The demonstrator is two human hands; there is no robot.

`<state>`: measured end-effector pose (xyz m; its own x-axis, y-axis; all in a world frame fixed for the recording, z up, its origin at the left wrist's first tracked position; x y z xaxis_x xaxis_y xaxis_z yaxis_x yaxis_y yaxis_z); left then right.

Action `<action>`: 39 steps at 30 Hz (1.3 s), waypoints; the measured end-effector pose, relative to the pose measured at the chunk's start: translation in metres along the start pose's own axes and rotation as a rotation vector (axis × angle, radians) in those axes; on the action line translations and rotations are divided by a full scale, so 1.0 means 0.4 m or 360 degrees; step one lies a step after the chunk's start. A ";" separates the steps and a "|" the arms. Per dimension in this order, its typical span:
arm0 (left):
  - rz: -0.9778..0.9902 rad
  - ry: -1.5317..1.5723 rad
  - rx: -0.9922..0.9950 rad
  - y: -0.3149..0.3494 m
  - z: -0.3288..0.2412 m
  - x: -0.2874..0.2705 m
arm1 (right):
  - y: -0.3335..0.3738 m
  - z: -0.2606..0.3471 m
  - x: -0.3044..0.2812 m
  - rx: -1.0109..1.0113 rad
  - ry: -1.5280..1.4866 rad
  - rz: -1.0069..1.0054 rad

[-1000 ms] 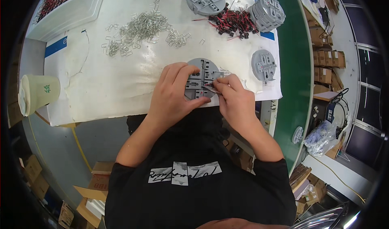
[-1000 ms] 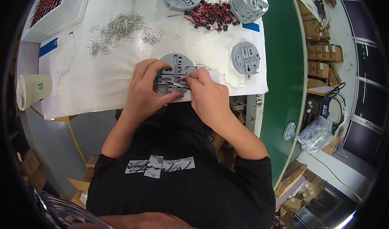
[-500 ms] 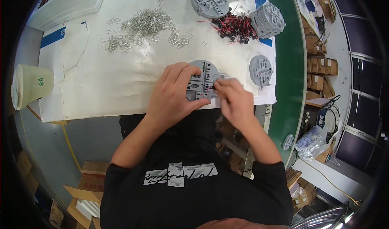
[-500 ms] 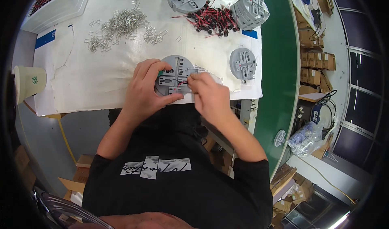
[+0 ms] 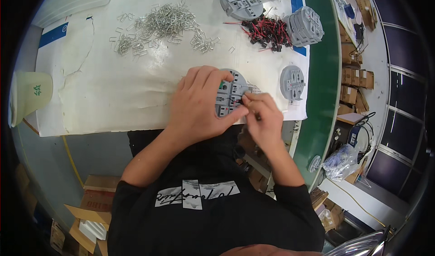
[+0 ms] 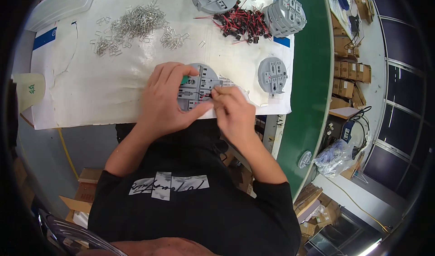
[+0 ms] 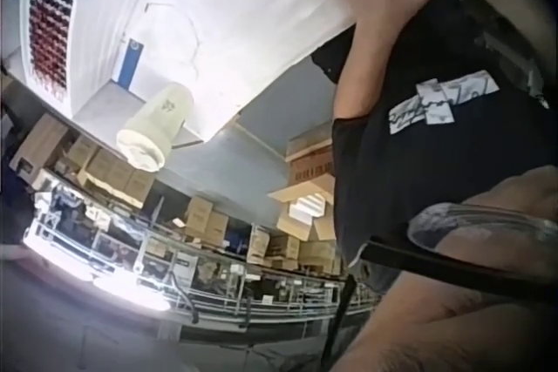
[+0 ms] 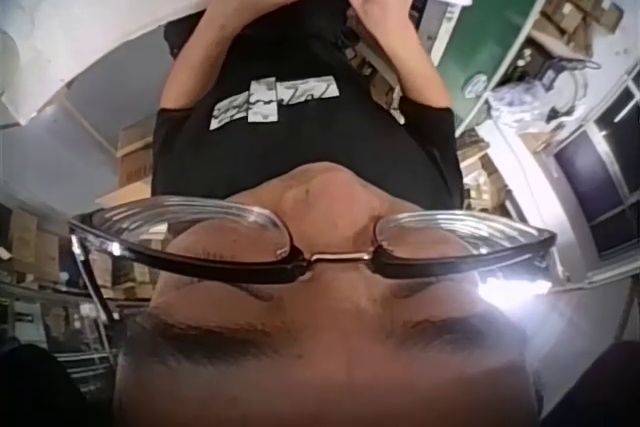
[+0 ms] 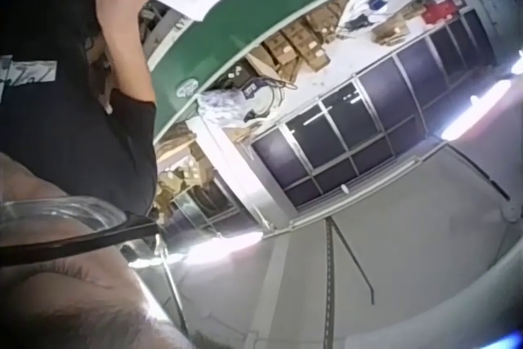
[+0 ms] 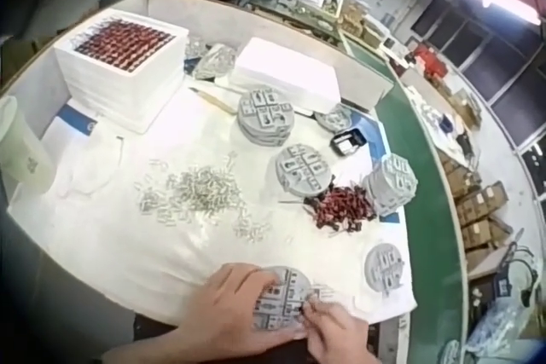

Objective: The person is assembling small electronic components by inserting tiny metal pins into circular plastic bases.

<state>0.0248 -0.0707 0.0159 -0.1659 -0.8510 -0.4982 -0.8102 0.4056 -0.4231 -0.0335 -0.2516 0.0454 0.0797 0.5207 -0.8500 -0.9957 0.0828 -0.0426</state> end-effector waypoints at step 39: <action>0.0008 -0.0131 -0.0050 -0.009 -0.004 0.016 | -0.049 -0.036 0.052 -0.0206 -0.1999 -0.0316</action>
Point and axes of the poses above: each hand's wrist, its own y-axis away from the middle knuckle, its own x-axis out of the palm, z = x × y, the point moved 3 cm from there along -y, towards the middle knuckle, and after that the axes turned 10 degrees about x, right-handed, at the moved point
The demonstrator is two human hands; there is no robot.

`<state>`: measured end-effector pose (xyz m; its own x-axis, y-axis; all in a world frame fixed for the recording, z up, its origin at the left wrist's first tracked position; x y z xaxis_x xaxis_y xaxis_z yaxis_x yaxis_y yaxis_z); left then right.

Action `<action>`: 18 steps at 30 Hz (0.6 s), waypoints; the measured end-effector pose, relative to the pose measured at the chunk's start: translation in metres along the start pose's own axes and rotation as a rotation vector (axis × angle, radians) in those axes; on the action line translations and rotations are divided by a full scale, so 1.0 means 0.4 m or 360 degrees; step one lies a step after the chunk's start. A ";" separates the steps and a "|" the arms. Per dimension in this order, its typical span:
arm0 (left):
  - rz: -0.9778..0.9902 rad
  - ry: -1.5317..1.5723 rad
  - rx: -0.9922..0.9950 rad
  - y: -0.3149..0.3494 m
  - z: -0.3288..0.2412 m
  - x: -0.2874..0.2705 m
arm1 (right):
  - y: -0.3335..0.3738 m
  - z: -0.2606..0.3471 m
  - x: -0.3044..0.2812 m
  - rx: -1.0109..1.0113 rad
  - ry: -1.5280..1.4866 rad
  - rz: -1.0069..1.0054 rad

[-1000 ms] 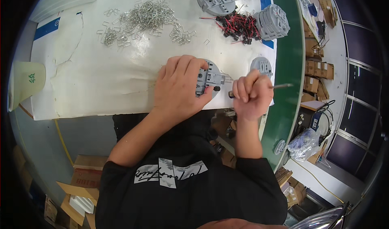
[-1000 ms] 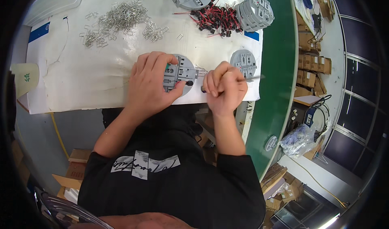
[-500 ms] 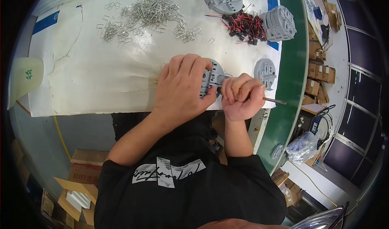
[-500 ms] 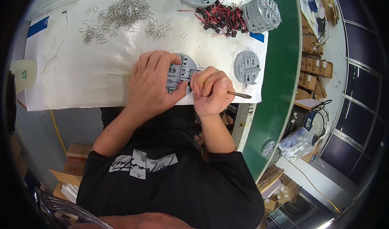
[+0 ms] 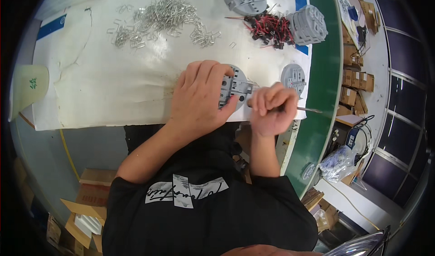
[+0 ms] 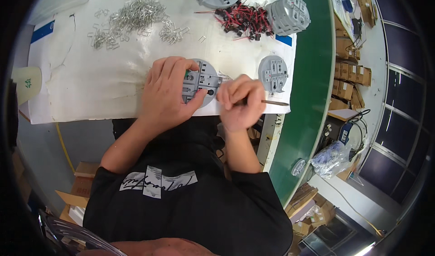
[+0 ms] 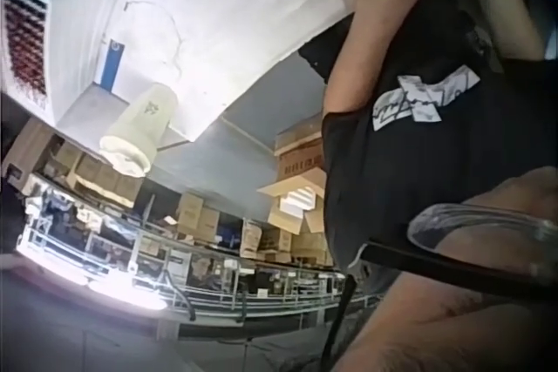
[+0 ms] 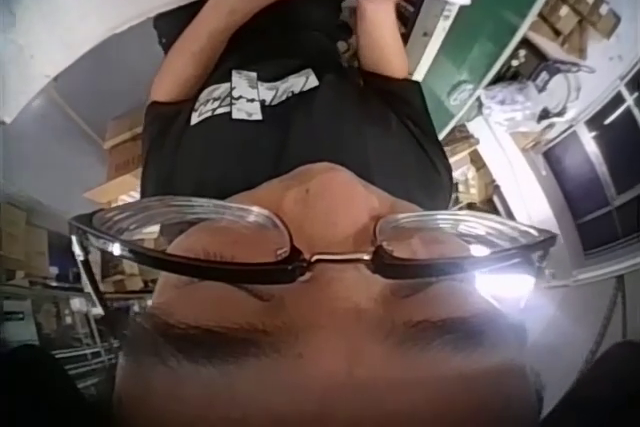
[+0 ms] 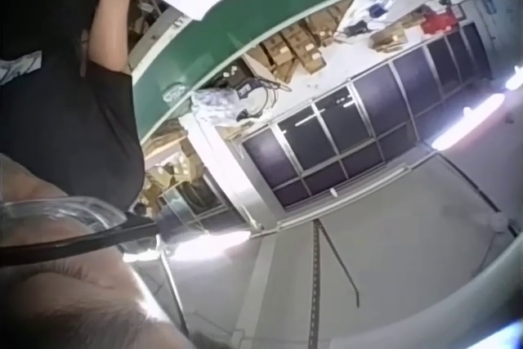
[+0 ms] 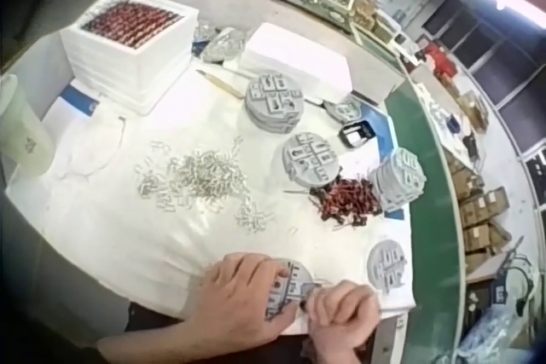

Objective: The person is assembling small electronic components by inserting tiny metal pins into circular plastic bases.

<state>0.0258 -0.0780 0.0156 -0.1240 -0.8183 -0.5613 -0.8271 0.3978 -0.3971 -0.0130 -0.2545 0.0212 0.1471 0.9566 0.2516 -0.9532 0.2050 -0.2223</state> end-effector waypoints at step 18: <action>-0.0428 0.0969 -0.0426 0.096 0.098 -0.068 | -0.019 0.132 -0.126 0.0328 0.1656 0.0616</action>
<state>0.0188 -0.0243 -0.0127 -0.1165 -0.9910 0.0666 -0.9684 0.0985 -0.2292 -0.0271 -0.3154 0.0600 -0.1109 0.6755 -0.7290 -0.9937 -0.0889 0.0688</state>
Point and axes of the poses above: each hand's wrist, its own y-axis away from the middle knuckle, its own x-axis out of the palm, z = x × y, the point moved 3 cm from there along -y, towards the middle knuckle, and after that the axes turned 10 degrees about x, right-handed, at the moved point
